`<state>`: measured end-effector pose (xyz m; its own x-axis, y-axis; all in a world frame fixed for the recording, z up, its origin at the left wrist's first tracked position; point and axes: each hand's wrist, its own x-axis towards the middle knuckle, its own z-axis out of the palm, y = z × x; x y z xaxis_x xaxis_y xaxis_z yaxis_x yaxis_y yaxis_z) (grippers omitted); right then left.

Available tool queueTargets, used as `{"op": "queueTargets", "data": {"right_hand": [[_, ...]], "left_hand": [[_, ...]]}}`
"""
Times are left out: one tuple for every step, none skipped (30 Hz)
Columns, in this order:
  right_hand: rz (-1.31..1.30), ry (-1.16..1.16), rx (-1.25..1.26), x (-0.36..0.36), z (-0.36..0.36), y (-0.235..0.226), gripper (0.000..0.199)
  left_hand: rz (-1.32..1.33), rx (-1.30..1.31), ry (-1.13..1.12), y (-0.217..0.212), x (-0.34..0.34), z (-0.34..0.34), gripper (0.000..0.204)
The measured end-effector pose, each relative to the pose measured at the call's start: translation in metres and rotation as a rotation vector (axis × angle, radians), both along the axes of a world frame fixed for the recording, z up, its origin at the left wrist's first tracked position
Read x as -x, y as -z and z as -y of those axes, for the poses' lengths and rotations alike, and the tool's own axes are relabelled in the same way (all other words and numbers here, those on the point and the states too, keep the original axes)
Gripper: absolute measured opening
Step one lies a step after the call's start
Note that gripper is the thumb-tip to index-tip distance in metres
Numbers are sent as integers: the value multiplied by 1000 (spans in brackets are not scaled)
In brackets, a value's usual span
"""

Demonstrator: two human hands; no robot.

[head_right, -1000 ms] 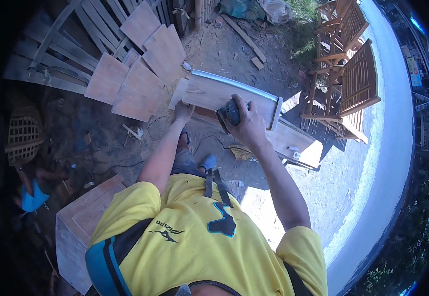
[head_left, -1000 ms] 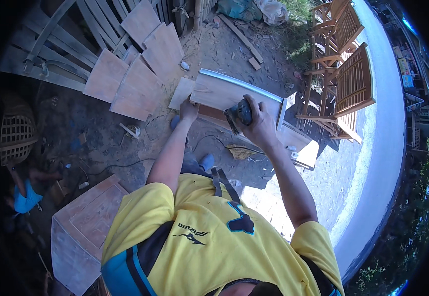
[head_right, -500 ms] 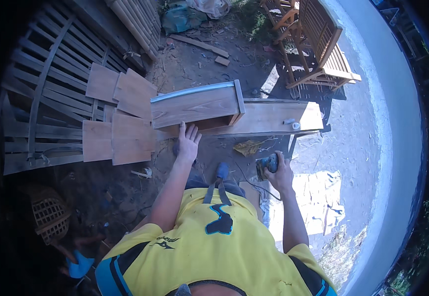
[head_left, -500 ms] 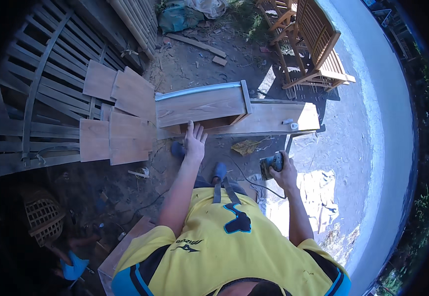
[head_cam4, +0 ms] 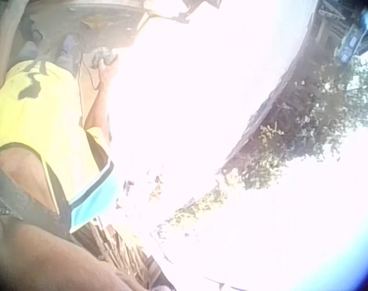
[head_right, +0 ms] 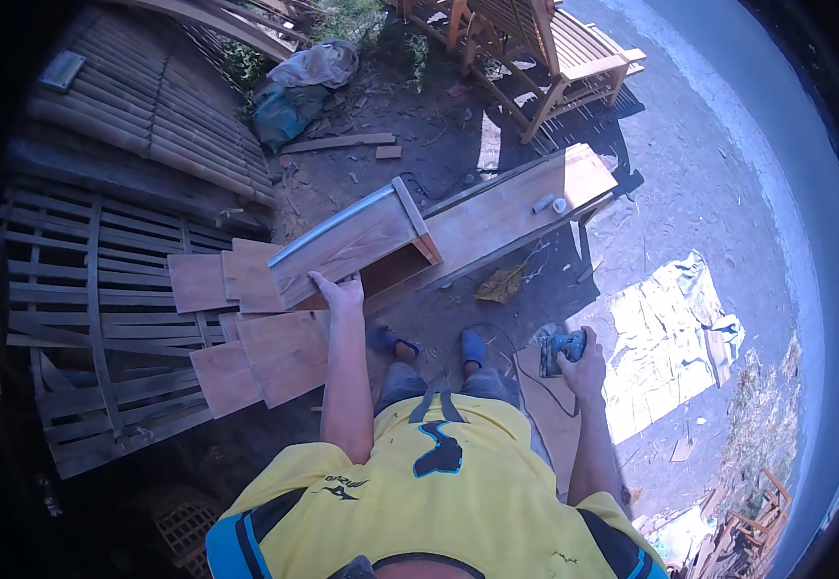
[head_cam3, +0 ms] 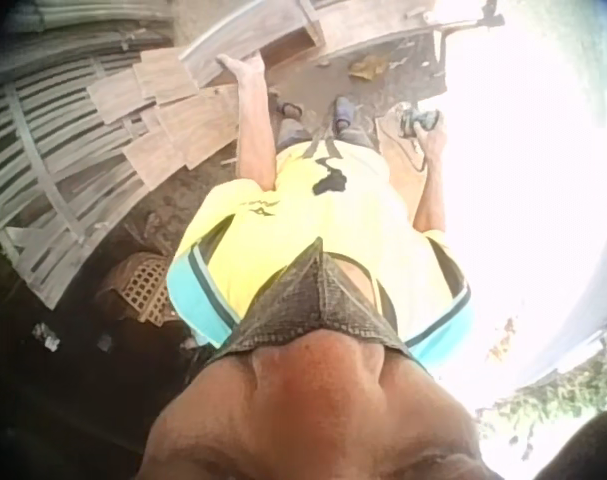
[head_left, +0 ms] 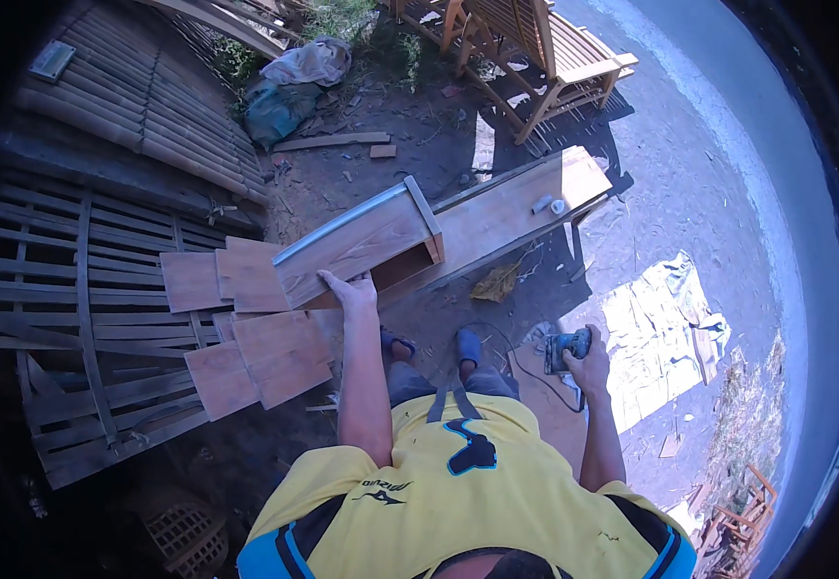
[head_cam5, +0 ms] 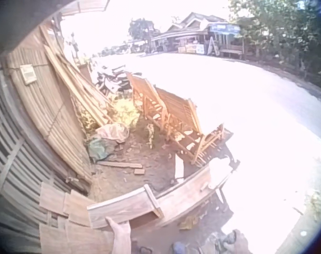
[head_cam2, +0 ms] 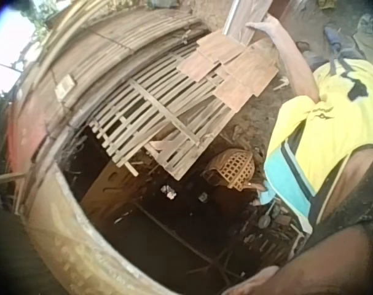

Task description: The person sands various sides and edges of a wooden box using an electric sander, turning the box by hand.

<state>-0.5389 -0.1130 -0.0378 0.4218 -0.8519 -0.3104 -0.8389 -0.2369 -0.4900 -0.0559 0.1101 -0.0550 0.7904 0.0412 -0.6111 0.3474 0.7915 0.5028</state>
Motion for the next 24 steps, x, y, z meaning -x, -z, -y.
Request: {"op": "queueTargets", "data": {"right_hand": [[4,3,20,7,1,1,89],[5,5,40,13,1,2,89],[-1,16,28,21,-1,2,89],[-2,29,30,23,-2,1,89],[-9,35,29,26,-3,0,90],[-17,42,28,29,-5,-2,90],[-16,50,33,29,-5,-4,90],[-28,60,16,28,-7,-6,89],[-40,69,-1,28,-10,-8,89],[-47,82,6,30,-13,-8,89],[-42,89,13,32,-17,-8,89],[-38,94,19,34,-20,-8,89],[-43,104,-4,32,-23,-12,89],[-51,103,-2,31,-27,-12,89],[-35,98,7,32,-30,-12,89],[-16,83,15,30,-32,-13,89],[-5,78,8,28,-34,-13,89],[-15,68,7,28,-35,-13,89],[-17,66,-17,26,-36,-13,89],[-21,64,-43,23,-37,-14,89],[-54,73,-60,19,-37,-14,88],[-72,64,-67,19,-37,-14,88],[-52,47,-56,18,-36,-12,87],[-31,28,-45,15,-34,-10,86]], "left_hand": [[8,-12,27,-5,0,6,83],[15,-22,54,-9,1,12,84],[8,-22,76,-13,2,18,84],[32,-5,112,-14,0,21,85],[55,12,148,-15,-3,23,85],[53,16,160,-15,-5,27,85],[71,22,185,-14,-10,32,85],[89,28,209,-13,-13,36,85],[90,33,215,-11,-14,39,85],[27,3,219,-13,-11,46,88],[-38,-30,223,-14,-8,53,91],[-46,-24,234,-15,-6,60,91],[-53,-69,272,-10,-7,59,94],[-61,-114,310,-5,-7,57,97],[-71,-112,309,1,-8,54,97],[-79,-119,343,13,-13,45,98],[-91,-126,381,24,-15,39,100],[-101,-126,372,35,-15,32,100],[-85,-122,381,46,-13,24,101],[-71,-120,390,56,-11,14,101],[-84,-122,378,65,-10,0,101],[17,-58,432,70,-5,-17,101],[119,5,482,77,-2,-30,100],[101,-1,467,84,-2,-38,100]]}}
